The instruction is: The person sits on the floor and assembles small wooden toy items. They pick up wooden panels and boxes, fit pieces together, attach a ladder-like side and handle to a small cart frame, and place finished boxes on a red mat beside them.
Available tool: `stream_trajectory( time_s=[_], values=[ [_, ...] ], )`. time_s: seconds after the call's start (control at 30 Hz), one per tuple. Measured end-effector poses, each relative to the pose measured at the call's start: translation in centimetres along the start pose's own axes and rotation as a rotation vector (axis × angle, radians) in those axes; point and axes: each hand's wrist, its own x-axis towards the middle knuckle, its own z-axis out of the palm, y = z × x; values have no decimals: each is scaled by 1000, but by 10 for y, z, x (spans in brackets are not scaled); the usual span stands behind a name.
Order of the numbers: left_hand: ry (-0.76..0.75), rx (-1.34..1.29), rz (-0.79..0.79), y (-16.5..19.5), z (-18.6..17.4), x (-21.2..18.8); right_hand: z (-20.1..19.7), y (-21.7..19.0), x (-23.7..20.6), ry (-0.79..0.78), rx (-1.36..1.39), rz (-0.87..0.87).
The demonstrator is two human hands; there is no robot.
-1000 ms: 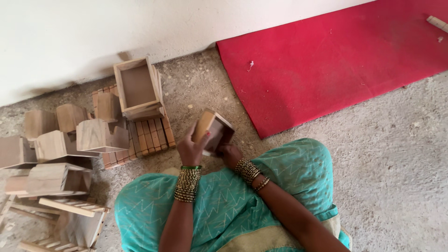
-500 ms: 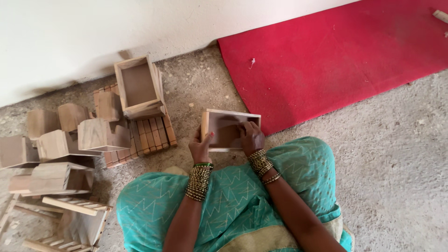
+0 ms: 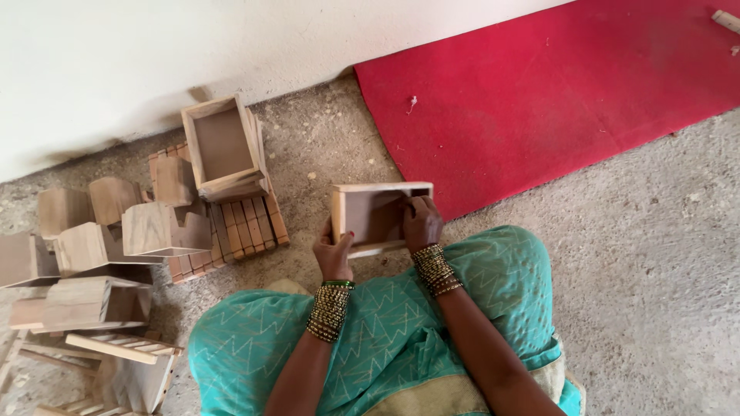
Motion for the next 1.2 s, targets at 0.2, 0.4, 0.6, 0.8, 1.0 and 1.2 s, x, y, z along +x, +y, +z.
stream_trajectory(
  time_s=[0.2,0.4,0.6,0.8,1.0,1.2],
  values=[
    [-113,36,23,-18,1,-7,3,-19,-25,-9,160,-440],
    [-15,-50,95,-4,-9,7,6,-36,-24,-24,57,-417],
    [29,16,56,4,-8,6,-6,-11,-2,65,-7,-264],
    [-212,119,135,-12,5,-9,4,-19,-24,-5,123,-447],
    [-15,13,134,10,-5,7,18,-20,-23,-86,73,-469],
    [-40,22,101,12,0,-2,5,2,-5,101,89,-204]
  ],
)
